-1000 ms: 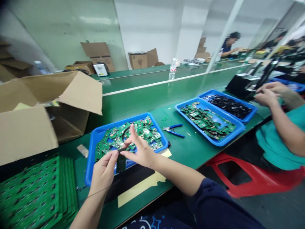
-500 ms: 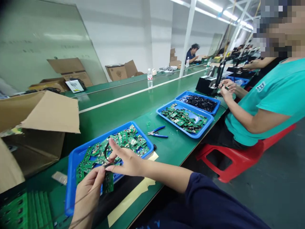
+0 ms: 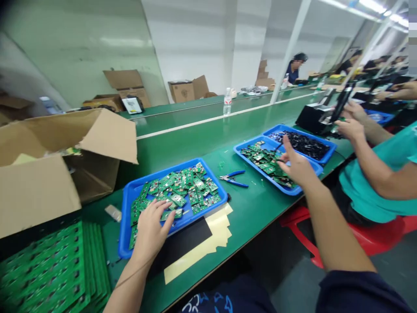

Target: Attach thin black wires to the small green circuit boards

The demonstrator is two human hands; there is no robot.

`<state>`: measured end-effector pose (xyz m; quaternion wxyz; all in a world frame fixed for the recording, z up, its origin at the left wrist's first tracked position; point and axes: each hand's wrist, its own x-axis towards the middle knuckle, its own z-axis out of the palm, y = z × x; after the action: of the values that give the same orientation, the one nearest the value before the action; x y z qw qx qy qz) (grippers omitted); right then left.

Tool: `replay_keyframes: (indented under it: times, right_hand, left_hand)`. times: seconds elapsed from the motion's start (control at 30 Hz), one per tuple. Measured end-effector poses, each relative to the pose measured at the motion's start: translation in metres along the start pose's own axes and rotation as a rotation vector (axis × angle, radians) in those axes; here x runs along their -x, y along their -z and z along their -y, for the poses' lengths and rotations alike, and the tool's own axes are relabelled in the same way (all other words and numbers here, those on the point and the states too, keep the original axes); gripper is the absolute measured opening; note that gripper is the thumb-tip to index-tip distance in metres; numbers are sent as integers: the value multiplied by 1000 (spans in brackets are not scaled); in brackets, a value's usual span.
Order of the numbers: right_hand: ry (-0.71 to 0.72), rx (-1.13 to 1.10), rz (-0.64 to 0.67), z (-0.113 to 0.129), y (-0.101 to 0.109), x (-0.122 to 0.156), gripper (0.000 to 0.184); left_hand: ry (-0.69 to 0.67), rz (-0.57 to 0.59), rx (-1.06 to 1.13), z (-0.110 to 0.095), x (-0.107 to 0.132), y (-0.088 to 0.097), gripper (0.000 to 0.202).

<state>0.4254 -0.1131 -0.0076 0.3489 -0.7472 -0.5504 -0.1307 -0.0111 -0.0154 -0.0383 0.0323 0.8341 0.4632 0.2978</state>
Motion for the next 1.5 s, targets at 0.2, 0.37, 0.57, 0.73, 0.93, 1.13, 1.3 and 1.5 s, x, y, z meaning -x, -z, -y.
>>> replay_keyframes:
  times: [0.2, 0.37, 0.57, 0.73, 0.93, 1.13, 1.3, 1.5]
  right_hand:
    - [-26, 207, 84, -49, -13, -20, 67]
    - [-24, 303, -57, -15, -19, -25, 69]
    - [-5, -168, -10, 99, -30, -20, 110]
    - [43, -884, 624, 203, -76, 10, 113]
    - [22, -1249, 675, 264, -120, 42, 107]
    - [-237, -1438, 613, 253, -132, 46, 102]
    - [-57, -1313, 384, 244, -132, 50, 97]
    - [717, -928, -129, 239, -126, 52, 90]
  left_hand:
    - [59, 151, -276, -4, 7, 6, 25]
    - [-2, 244, -356, 10, 4, 6, 40]
    - [-12, 208, -3, 6, -4, 7, 13]
    - [293, 22, 580, 3, -9, 15, 11]
    - [479, 43, 837, 2, -9, 15, 26]
    - [623, 38, 1042, -8, -7, 21, 24]
    - [666, 30, 1065, -11, -10, 31, 19]
    - [906, 136, 1218, -16, -9, 29, 38]
